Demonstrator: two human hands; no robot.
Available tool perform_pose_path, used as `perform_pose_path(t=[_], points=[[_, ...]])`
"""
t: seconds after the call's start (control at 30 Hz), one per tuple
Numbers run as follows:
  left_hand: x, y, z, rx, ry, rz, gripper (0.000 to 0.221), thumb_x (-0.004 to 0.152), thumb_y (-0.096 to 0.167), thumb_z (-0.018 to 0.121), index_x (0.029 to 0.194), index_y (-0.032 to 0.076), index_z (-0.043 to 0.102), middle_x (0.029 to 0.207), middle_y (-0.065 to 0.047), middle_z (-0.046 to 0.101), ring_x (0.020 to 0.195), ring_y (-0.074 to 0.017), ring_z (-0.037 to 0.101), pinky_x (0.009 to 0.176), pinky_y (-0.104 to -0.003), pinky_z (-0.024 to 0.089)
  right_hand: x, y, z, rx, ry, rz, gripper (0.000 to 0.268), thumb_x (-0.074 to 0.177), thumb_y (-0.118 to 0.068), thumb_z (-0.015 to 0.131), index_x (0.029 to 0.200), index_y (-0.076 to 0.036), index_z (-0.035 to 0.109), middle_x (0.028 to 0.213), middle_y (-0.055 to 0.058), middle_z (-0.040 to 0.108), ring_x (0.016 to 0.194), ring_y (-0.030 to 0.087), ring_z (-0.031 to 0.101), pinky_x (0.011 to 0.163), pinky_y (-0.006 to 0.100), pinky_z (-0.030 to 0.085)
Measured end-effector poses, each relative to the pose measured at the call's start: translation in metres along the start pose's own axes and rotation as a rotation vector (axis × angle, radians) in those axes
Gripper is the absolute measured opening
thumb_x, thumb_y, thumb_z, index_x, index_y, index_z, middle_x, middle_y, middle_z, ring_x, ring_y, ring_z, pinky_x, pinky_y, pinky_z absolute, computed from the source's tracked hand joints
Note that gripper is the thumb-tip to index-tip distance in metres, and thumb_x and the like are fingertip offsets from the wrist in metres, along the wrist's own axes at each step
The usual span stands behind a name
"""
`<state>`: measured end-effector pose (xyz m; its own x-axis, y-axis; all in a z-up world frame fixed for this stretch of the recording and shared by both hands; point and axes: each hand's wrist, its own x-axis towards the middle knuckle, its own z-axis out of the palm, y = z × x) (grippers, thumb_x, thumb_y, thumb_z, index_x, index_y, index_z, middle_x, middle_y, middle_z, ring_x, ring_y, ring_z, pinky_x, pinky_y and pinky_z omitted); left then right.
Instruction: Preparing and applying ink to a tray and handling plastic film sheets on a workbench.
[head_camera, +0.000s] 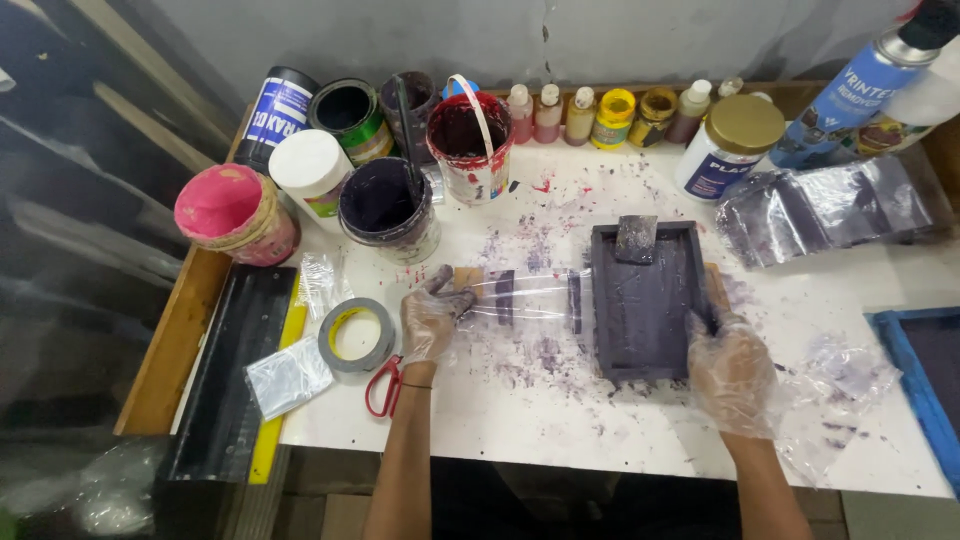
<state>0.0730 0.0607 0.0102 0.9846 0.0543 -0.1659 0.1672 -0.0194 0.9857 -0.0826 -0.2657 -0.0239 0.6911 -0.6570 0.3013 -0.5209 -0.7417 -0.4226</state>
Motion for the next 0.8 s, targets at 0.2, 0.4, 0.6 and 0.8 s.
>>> perform_pose_path(t=[0.2,0.4,0.6,0.8], points=[[0.001,0.013,-0.014,0.027,0.010,-0.240,0.065,0.080,-0.004,0.075,0.141,-0.002,0.055,0.144,-0.011,0.063,0.092,-0.0208,0.076,0.071,-0.024,0.065,0.038,-0.029,-0.092,0.152,-0.492,0.251,0.039,0.111,-0.029,0.049,0.145,-0.011,0.056,0.124,0.017,0.068,0.074,0.029,0.073,0.052,0.040,0.061],[-0.015,-0.005,-0.039,0.480,0.124,-0.012,0.037,0.091,0.024,0.073,0.127,0.014,0.071,0.107,0.002,0.080,0.049,-0.0032,0.063,0.037,-0.013,0.047,0.081,-0.034,-0.099,0.123,-0.525,0.093,0.034,0.111,-0.020,0.050,0.136,0.000,0.064,0.117,0.026,0.071,0.087,0.041,0.074,0.072,0.044,0.065],[-0.064,0.050,-0.032,0.275,0.085,-0.131,0.059,0.093,-0.001,0.067,0.148,0.003,0.047,0.119,-0.018,0.075,0.094,-0.0239,0.081,0.081,-0.030,0.069,0.128,-0.080,-0.068,-0.074,-0.686,-0.099,0.036,0.112,-0.023,0.038,0.142,-0.016,0.057,0.129,0.029,0.060,0.111,0.043,0.064,0.091,0.057,0.061],[-0.071,0.034,-0.046,0.731,0.138,0.345,0.051,0.092,0.011,0.073,0.140,0.006,0.057,0.107,-0.012,0.079,0.091,-0.0203,0.082,0.069,-0.028,0.070,0.193,-0.081,0.053,0.089,-0.489,-0.272,0.053,0.090,0.018,0.043,0.128,-0.008,0.071,0.124,0.021,0.070,0.090,0.033,0.073,0.069,0.039,0.065]])
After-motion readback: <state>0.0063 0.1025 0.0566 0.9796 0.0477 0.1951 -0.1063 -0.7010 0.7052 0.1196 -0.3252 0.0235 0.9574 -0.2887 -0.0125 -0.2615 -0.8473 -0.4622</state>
